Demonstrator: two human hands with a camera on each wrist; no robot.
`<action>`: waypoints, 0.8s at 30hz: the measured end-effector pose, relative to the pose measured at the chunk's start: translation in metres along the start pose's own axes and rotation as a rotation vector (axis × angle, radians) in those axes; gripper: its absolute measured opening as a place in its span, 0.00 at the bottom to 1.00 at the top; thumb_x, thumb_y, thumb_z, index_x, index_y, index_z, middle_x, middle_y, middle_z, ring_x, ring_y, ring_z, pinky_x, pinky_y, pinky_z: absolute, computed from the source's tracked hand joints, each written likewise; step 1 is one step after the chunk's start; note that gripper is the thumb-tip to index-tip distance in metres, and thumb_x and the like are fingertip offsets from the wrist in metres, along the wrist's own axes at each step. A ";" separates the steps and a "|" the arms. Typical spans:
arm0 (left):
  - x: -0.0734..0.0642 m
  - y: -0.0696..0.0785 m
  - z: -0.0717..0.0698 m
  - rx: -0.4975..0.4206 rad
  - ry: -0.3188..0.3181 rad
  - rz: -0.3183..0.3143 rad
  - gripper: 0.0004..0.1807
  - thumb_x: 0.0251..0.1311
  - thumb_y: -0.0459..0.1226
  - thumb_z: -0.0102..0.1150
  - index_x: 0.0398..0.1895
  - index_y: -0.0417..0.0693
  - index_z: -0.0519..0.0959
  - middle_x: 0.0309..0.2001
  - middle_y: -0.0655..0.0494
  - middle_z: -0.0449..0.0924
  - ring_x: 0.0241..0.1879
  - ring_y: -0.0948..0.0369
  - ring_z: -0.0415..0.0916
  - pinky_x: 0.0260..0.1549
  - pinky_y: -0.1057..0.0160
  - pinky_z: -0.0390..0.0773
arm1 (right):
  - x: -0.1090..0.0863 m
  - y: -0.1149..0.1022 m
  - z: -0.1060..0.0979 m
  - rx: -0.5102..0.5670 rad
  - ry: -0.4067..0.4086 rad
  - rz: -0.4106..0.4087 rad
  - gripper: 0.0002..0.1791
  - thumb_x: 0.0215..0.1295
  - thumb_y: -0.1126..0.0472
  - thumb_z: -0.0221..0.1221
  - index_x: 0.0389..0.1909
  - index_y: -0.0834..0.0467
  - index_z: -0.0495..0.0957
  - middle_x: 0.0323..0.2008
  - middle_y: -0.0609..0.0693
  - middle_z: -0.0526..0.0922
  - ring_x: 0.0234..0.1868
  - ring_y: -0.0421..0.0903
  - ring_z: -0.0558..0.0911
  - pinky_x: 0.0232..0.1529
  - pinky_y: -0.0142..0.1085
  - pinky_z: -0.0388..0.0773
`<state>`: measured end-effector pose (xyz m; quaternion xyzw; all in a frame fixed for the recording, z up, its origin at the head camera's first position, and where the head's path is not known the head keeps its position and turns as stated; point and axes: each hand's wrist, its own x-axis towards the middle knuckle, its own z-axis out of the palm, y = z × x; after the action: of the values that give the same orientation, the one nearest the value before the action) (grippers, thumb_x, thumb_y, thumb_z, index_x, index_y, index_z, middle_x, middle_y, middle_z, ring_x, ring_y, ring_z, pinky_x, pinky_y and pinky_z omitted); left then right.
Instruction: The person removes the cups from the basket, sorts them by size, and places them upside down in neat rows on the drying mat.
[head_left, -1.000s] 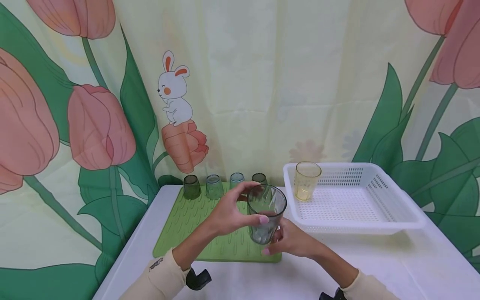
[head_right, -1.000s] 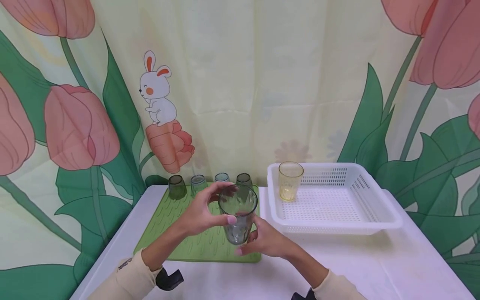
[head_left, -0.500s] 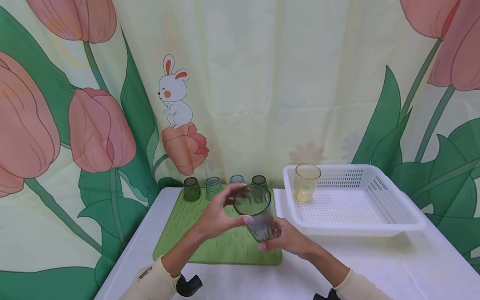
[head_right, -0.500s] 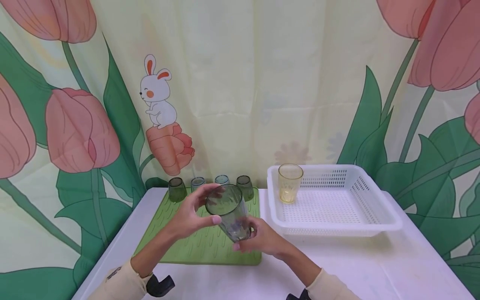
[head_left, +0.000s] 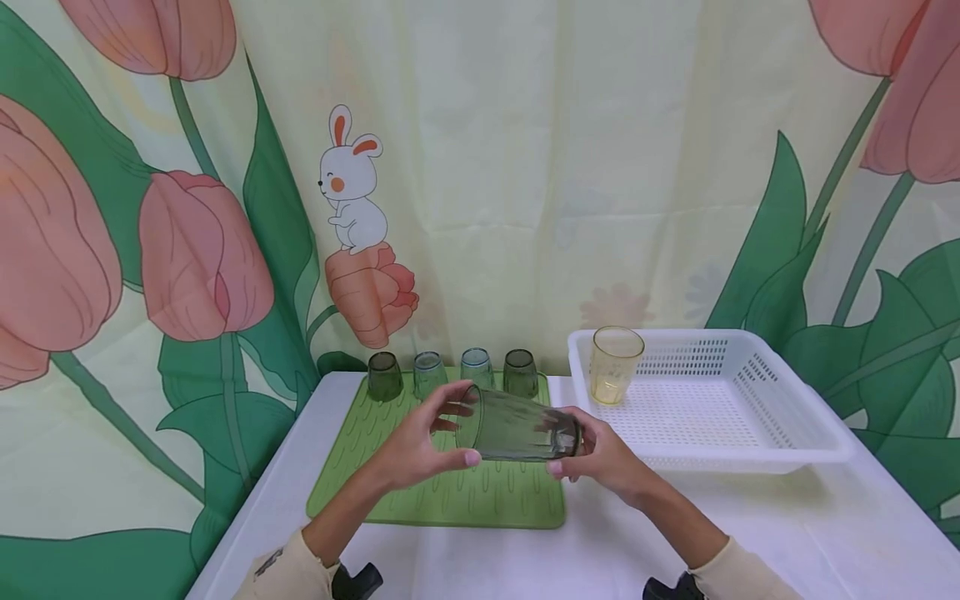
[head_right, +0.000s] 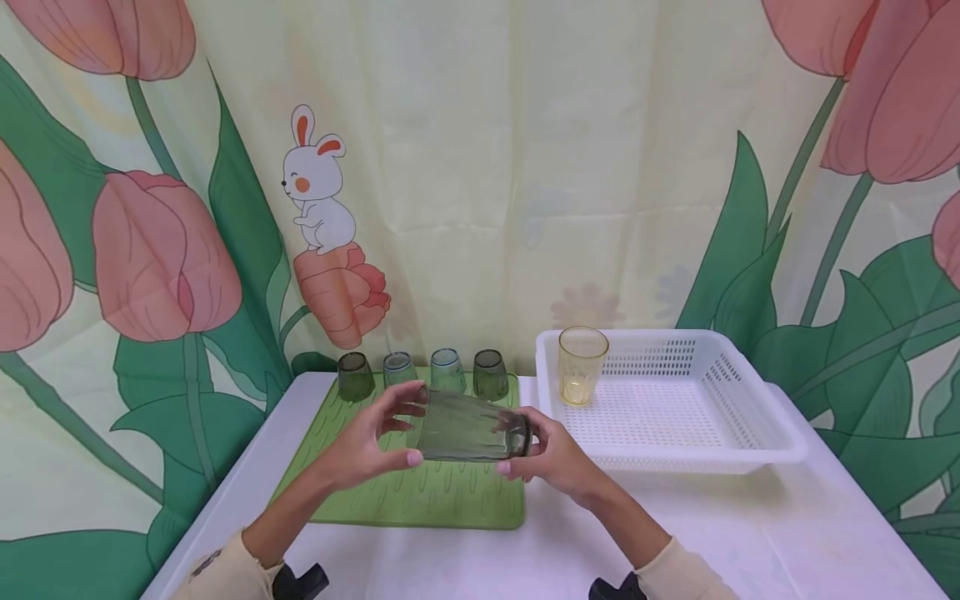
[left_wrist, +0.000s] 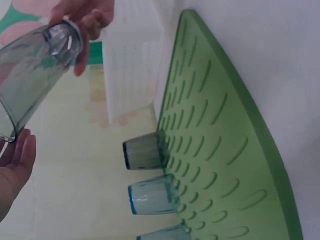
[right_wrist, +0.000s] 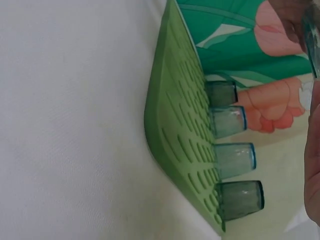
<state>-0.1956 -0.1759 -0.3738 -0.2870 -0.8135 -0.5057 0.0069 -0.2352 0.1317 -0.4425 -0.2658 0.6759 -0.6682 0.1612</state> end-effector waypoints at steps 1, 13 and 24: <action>-0.001 -0.001 0.000 0.003 0.000 -0.010 0.47 0.55 0.51 0.72 0.75 0.52 0.60 0.65 0.52 0.71 0.63 0.51 0.73 0.58 0.52 0.77 | 0.000 -0.001 0.000 0.001 0.005 -0.001 0.38 0.58 0.67 0.68 0.69 0.62 0.64 0.48 0.55 0.82 0.33 0.42 0.83 0.28 0.33 0.79; -0.013 -0.011 -0.008 0.010 0.014 -0.081 0.43 0.55 0.44 0.73 0.73 0.52 0.62 0.63 0.52 0.72 0.62 0.50 0.72 0.59 0.50 0.76 | 0.011 -0.004 0.008 0.019 0.001 -0.062 0.35 0.57 0.69 0.68 0.65 0.58 0.68 0.52 0.48 0.82 0.31 0.38 0.78 0.28 0.32 0.78; -0.036 -0.034 -0.017 0.043 -0.021 -0.164 0.42 0.57 0.44 0.71 0.73 0.50 0.62 0.66 0.51 0.69 0.61 0.53 0.71 0.61 0.51 0.76 | 0.031 -0.025 0.027 0.171 -0.037 -0.112 0.34 0.59 0.70 0.66 0.63 0.53 0.63 0.51 0.47 0.80 0.35 0.48 0.89 0.30 0.32 0.80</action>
<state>-0.1865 -0.2174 -0.4046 -0.2246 -0.8451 -0.4837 -0.0369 -0.2413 0.0927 -0.4148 -0.3009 0.5972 -0.7265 0.1582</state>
